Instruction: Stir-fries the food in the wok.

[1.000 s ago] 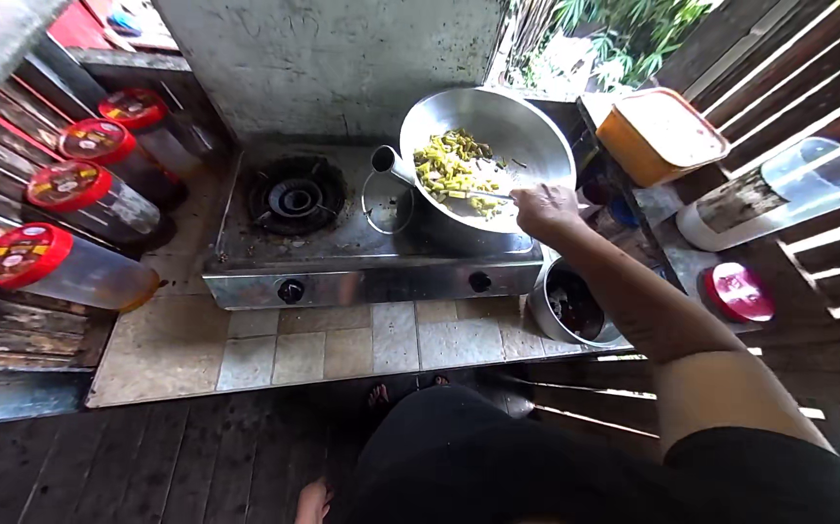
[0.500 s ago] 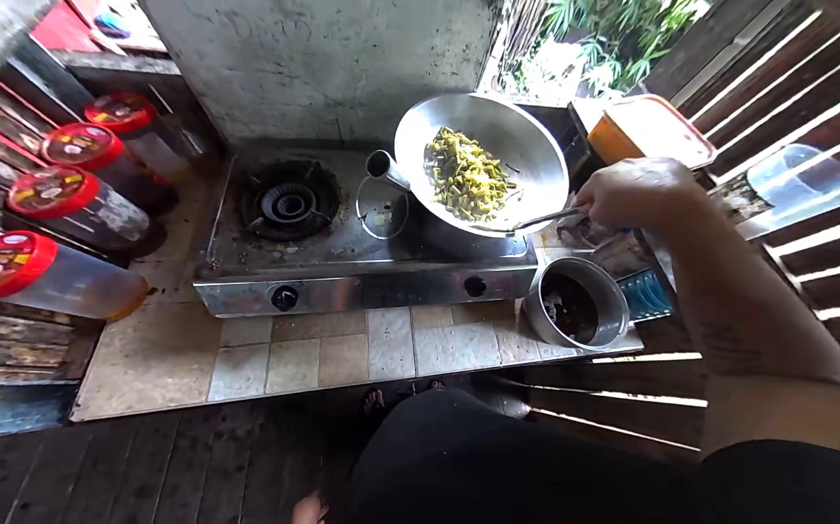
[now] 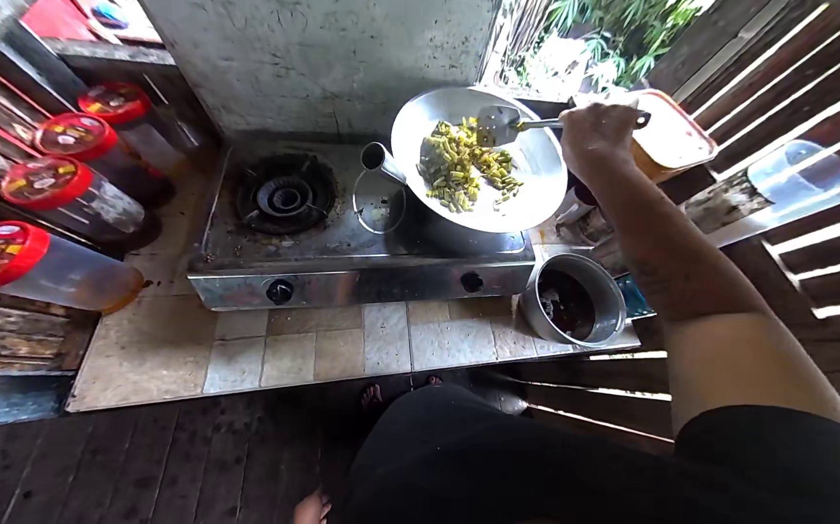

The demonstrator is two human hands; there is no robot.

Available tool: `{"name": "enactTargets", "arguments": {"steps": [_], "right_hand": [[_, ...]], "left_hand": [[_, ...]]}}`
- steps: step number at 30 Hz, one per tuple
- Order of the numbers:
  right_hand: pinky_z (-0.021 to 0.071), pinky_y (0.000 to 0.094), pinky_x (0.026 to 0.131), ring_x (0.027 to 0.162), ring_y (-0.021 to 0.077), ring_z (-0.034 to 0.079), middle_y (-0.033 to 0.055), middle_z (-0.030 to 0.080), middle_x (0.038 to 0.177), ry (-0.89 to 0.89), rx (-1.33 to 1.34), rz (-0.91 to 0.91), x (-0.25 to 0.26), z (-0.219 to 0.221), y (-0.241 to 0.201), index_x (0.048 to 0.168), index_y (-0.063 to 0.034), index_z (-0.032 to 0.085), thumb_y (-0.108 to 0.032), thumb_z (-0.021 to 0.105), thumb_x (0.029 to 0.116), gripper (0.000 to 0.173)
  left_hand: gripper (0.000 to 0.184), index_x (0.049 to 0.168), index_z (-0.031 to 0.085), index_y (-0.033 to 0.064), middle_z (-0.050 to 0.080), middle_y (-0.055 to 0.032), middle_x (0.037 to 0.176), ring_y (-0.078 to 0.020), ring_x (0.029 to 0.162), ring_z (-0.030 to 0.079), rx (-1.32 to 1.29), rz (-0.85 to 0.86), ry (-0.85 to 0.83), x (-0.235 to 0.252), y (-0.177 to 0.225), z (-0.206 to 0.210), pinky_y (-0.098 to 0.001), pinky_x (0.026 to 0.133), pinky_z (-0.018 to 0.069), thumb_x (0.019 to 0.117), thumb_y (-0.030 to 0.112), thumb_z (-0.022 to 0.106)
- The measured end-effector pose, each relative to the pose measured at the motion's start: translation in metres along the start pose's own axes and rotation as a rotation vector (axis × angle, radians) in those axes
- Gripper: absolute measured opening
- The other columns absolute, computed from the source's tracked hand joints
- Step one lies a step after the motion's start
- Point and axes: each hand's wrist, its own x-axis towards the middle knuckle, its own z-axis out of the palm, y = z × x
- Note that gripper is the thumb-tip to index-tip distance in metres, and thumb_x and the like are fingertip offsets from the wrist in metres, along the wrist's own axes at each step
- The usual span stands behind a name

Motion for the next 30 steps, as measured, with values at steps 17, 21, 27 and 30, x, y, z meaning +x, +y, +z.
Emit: {"name": "enactTargets", "arguments": {"steps": [17,21,27,30], "right_hand": [[0.0504,0.0682,0.068,0.088,0.0534,0.066,0.0303,0.067,0.107,0.143,0.103,-0.299,-0.119,-0.012,0.072,0.129,-0.0148,0.074,0.009,0.058,0.0946,0.045],[0.0508,0.0670,0.073,0.095,0.0540,0.066,0.0319,0.066,0.112,0.042,0.072,-0.261,-0.119,0.002,0.043,0.126,-0.0103,0.074,0.007,0.053,0.0992,0.038],[0.0493,0.0718,0.084,0.112,0.0508,0.065,0.0264,0.068,0.125,-0.082,0.089,-0.057,-0.047,-0.004,0.048,0.132,-0.0180,0.072,-0.006,0.056,0.0991,0.038],[0.0469,0.0724,0.083,0.111,0.0532,0.064,0.0314,0.069,0.113,-0.162,-0.029,0.111,-0.030,-0.024,0.050,0.110,0.0006,0.073,-0.014,0.063,0.0965,0.022]], "left_hand": [[0.044,0.141,0.051,-0.0079,0.054,-0.0303,0.141,-0.0420,0.126,0.056,-0.050,0.124,0.050,0.170,-0.056,0.020,-0.0577,0.103,0.0451,0.1110,0.023,0.044],[0.040,0.135,0.055,-0.0091,0.058,-0.0306,0.136,-0.0427,0.124,0.058,0.015,0.137,0.060,0.198,-0.061,0.025,-0.0584,0.100,0.0478,0.1100,0.021,0.046],[0.041,0.132,0.058,-0.0084,0.061,-0.0298,0.132,-0.0423,0.120,0.061,0.040,0.152,0.072,0.223,-0.067,0.029,-0.0584,0.098,0.0504,0.1096,0.023,0.047],[0.041,0.135,0.056,-0.0082,0.060,-0.0291,0.134,-0.0410,0.121,0.060,-0.036,0.161,0.070,0.198,-0.070,0.031,-0.0574,0.099,0.0490,0.1101,0.023,0.045]]}}
